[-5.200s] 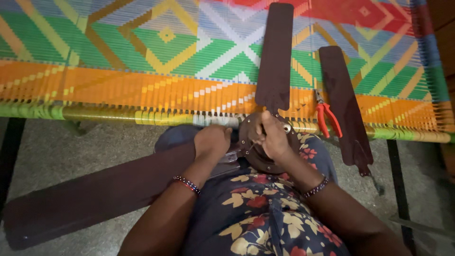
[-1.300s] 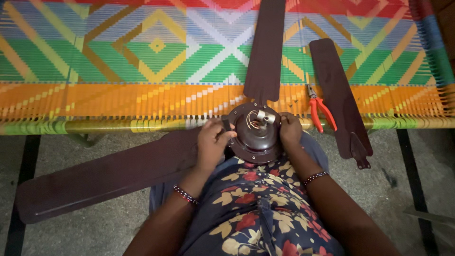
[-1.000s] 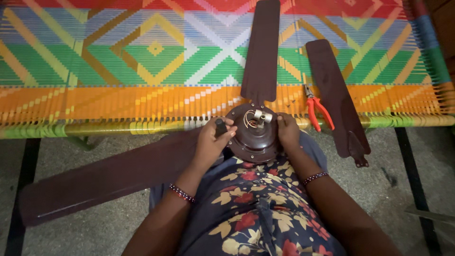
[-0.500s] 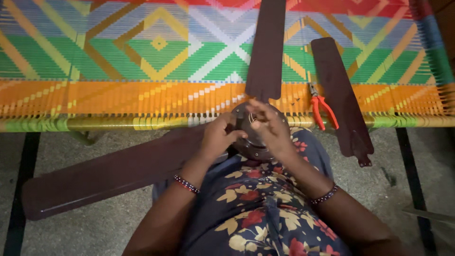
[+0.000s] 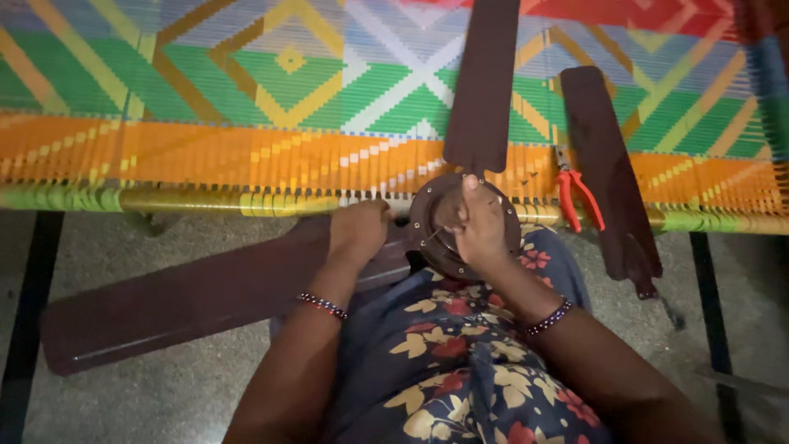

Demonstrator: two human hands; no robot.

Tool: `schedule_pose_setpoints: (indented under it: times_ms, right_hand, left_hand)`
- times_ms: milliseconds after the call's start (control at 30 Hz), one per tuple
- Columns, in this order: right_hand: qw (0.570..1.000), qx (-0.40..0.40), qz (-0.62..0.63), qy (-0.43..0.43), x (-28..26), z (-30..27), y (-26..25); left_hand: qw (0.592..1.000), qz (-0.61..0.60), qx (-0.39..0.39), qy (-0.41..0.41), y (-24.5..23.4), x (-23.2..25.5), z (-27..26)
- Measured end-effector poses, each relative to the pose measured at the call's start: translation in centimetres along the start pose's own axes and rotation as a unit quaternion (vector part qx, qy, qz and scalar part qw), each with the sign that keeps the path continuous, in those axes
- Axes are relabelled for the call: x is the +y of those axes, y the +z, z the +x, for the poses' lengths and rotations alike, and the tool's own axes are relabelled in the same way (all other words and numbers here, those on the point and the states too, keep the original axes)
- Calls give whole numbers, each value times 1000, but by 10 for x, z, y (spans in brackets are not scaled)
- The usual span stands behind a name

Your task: The person uses a screwdriver to tighten screws on the central hub of a ceiling fan resting on their lap. They remove one fan blade, then reattach it and continue tightening the hub screws.

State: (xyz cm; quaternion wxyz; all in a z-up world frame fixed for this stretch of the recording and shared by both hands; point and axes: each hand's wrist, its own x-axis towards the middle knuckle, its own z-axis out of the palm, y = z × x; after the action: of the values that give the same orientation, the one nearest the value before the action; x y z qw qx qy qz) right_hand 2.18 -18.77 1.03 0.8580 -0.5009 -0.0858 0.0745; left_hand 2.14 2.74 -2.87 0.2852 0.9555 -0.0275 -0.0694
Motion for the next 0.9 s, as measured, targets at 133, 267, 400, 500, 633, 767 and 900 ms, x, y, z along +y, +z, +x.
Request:
schedule_pose_setpoints:
  times_ms: [133,267,400,500,633,767,900]
  right_hand:
    - [999,-16,6,48,-2,4,-3]
    - [982,-147,4,117,-14,11,-6]
    - [979,-150,9,139,-24,22,-2]
    - [981,-119,-143,54,-35,22,7]
    - [836,-79,-537,-83,-73,6,21]
    - [667,-60,-730,134,-104,-11,36]
    - [615,-153,-757,160,-116,-8,38]
  left_hand:
    - [1000,14,-2,-16,5,3,0]
    - [999,9,-23,-44,0,7,2]
    - [998,6,-31,-48,-5,10,0]
    - [997,8,-46,-57,-8,12,1]
    - [996,-6,-54,-66,-7,12,4]
    - [999,-14,-23,-45,-2,8,2]
    - [999,-10,-13,-43,3,5,1]
